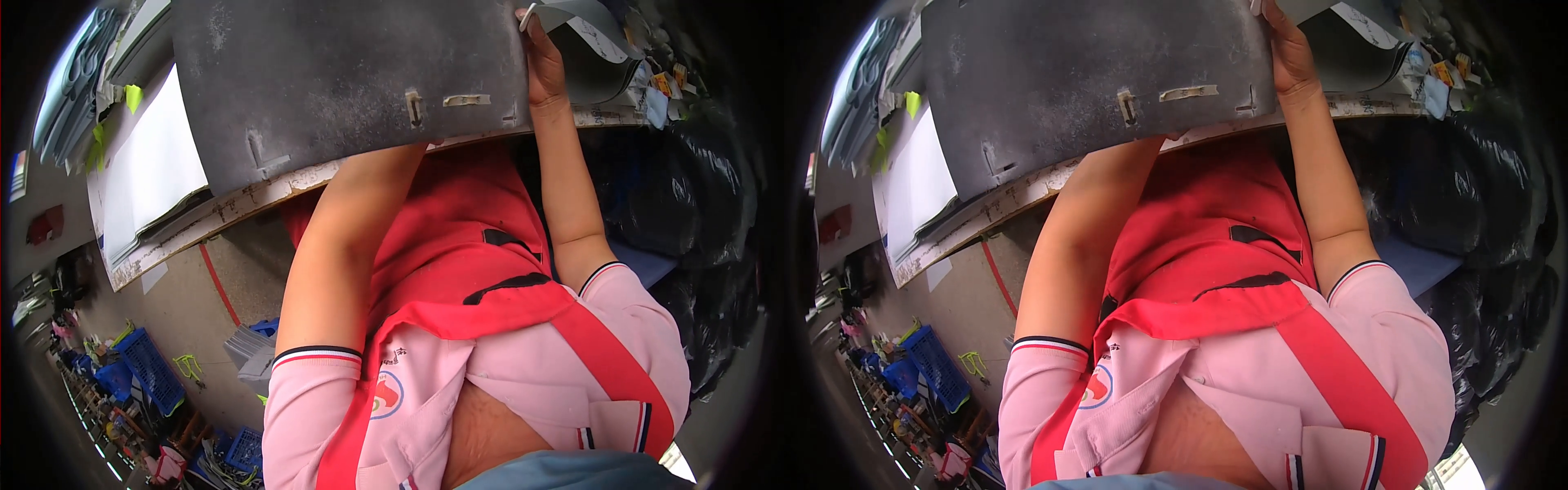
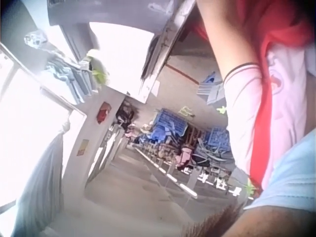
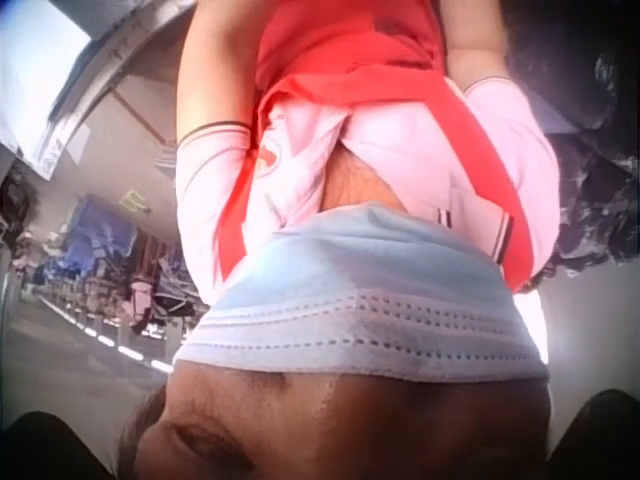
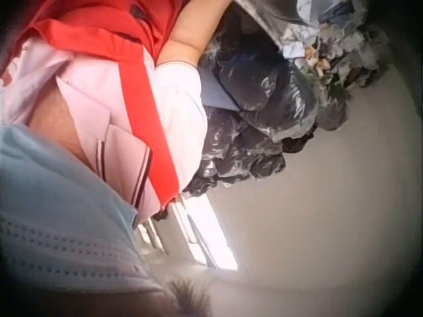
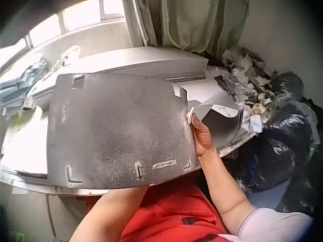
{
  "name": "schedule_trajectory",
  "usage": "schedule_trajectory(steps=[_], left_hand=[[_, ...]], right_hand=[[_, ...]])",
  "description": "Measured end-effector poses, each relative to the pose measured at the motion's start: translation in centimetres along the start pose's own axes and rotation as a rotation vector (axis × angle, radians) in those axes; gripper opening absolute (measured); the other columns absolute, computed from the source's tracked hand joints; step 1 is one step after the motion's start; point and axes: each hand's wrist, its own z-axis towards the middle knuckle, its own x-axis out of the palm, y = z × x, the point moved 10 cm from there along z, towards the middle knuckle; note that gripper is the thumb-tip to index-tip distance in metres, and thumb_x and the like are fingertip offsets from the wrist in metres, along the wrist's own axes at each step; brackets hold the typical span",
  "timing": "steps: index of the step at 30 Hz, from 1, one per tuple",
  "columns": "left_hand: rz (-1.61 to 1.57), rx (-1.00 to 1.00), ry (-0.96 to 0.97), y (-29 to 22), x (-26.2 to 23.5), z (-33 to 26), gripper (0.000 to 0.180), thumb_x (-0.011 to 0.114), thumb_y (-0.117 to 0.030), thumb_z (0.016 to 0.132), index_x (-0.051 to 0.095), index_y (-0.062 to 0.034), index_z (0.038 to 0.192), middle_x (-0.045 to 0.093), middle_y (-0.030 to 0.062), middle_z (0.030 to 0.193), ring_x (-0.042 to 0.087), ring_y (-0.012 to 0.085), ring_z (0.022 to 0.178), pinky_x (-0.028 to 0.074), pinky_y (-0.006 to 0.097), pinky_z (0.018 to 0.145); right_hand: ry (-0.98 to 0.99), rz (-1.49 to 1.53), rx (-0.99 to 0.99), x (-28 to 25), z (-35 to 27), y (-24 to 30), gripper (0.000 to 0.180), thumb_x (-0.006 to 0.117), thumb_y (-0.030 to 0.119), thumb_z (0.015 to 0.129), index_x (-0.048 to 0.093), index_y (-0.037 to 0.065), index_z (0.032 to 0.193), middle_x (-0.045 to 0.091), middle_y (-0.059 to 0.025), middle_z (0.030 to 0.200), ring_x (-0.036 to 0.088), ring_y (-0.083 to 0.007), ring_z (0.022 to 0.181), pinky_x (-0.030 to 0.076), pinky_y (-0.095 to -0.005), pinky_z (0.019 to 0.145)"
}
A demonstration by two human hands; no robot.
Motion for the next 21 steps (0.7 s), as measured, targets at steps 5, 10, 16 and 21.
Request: schedule_trajectory(steps=[5,10,16,21], left_hand=[[0.087,-0.330,-0.136,8.7,-14.7,0.1,0.019,0.060,-0.011,0.093,0.072,-0.0034,0.105,0.069,0.0157,0.100,0.067,0.0325,0.100,0.054,0.044,0.091],[0.098,-0.624,-0.358,14.4,-29.8,-1.5,0.020,0.058,-0.015,0.096,0.071,-0.0049,0.107,0.066,0.0154,0.103,0.065,0.0333,0.106,0.052,0.044,0.097],[0.519,-0.958,-0.841,17.3,-58.2,-15.9,0.024,0.055,-0.003,0.089,0.075,0.0007,0.101,0.072,0.0075,0.089,0.066,0.0185,0.070,0.060,0.035,0.063],[0.939,-1.286,-0.750,15.2,-70.4,-32.7,0.028,0.075,-0.027,0.083,0.080,-0.0013,0.093,0.077,0.0184,0.089,0.075,0.0286,0.086,0.056,0.038,0.083]], right_hand=[[0.074,0.011,0.054,-1.0,-1.3,1.0,0.025,0.063,0.025,0.103,0.066,0.011,0.124,0.066,-0.0139,0.132,0.063,-0.0296,0.124,0.052,-0.0493,0.108],[0.070,-0.041,0.065,-4.5,-0.9,4.2,0.028,0.062,0.025,0.104,0.065,0.007,0.125,0.066,-0.0108,0.134,0.060,-0.0258,0.127,0.044,-0.0446,0.113],[0.099,0.024,0.137,-4.3,-0.4,2.6,0.028,0.060,0.025,0.105,0.065,0.006,0.124,0.067,-0.0108,0.131,0.061,-0.0261,0.124,0.045,-0.0438,0.112],[0.057,-0.052,0.161,-4.7,1.6,0.5,0.030,0.060,0.026,0.106,0.064,0.006,0.127,0.067,-0.0095,0.132,0.060,-0.0241,0.125,0.044,-0.0422,0.112]])
